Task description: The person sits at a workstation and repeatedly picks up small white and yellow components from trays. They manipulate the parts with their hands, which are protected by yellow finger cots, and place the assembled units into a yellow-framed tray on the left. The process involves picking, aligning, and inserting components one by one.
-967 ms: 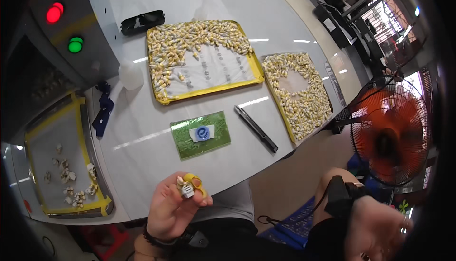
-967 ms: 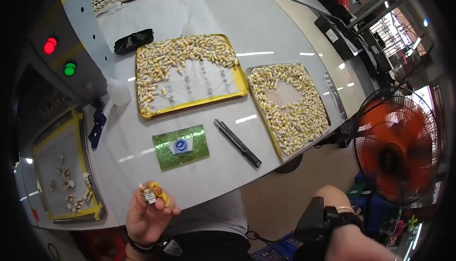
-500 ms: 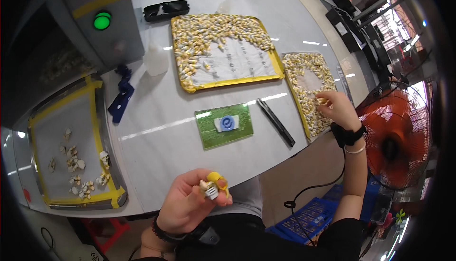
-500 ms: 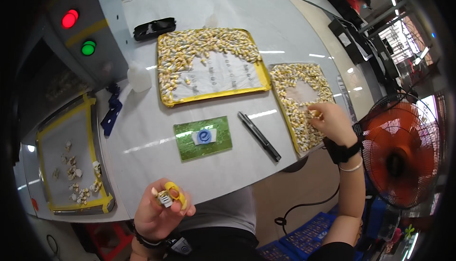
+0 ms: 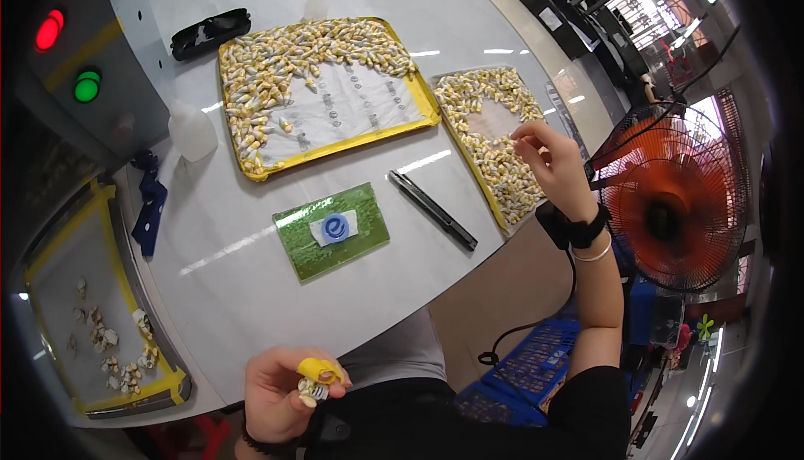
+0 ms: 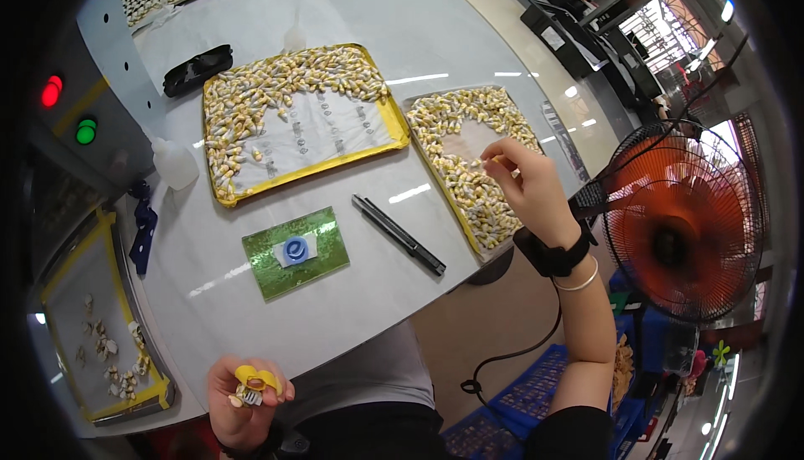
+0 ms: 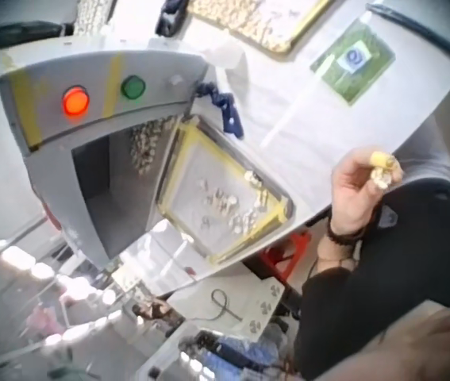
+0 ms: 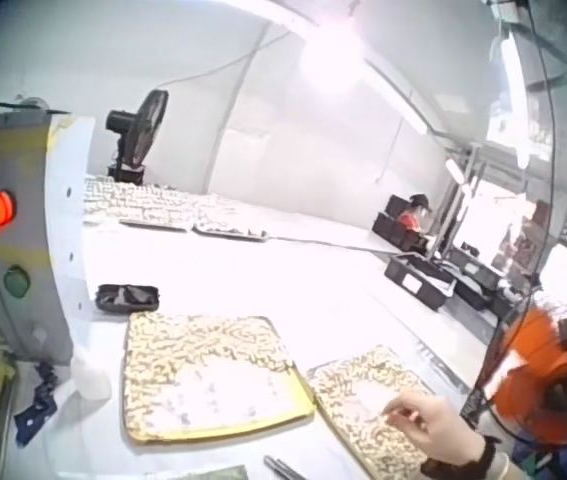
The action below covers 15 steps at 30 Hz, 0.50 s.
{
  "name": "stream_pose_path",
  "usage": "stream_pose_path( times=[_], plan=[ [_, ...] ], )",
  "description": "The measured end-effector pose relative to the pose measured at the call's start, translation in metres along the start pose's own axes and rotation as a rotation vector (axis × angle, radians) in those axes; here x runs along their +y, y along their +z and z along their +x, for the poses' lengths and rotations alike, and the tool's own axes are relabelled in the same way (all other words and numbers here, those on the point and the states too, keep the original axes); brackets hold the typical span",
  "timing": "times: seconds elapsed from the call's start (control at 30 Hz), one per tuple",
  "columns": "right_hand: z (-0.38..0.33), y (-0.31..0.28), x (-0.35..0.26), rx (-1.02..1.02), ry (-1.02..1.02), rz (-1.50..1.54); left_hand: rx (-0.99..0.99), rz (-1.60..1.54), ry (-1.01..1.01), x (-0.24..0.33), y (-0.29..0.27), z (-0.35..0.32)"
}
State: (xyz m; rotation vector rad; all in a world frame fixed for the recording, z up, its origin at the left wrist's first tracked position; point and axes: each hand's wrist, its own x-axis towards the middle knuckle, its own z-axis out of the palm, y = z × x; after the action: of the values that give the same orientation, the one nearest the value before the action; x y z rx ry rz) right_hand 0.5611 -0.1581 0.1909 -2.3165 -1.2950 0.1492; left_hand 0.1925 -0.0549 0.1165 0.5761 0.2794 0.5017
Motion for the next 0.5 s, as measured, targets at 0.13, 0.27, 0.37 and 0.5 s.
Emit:
stream_pose_path(
  times=[0.13,0.27,0.37,0.5],
  plan=[
    [-0.007,0.025,-0.046,-0.225,-0.258,0.19,-0.002,-0.041,0.024,-0.001,0.001,0.004],
    [-0.007,0.056,-0.088,-0.343,-0.597,0.146,0.009,0.022,0.037,0.002,0.003,0.005],
    [-0.001,0.076,-0.104,-0.303,-0.802,0.058,0.035,0.206,0.096,0.006,0.005,0.004],
    [0.011,0.095,-0.112,-0.294,-0.907,-0.094,0.049,0.517,0.206,0.009,-0.002,0.002]
  ],
)
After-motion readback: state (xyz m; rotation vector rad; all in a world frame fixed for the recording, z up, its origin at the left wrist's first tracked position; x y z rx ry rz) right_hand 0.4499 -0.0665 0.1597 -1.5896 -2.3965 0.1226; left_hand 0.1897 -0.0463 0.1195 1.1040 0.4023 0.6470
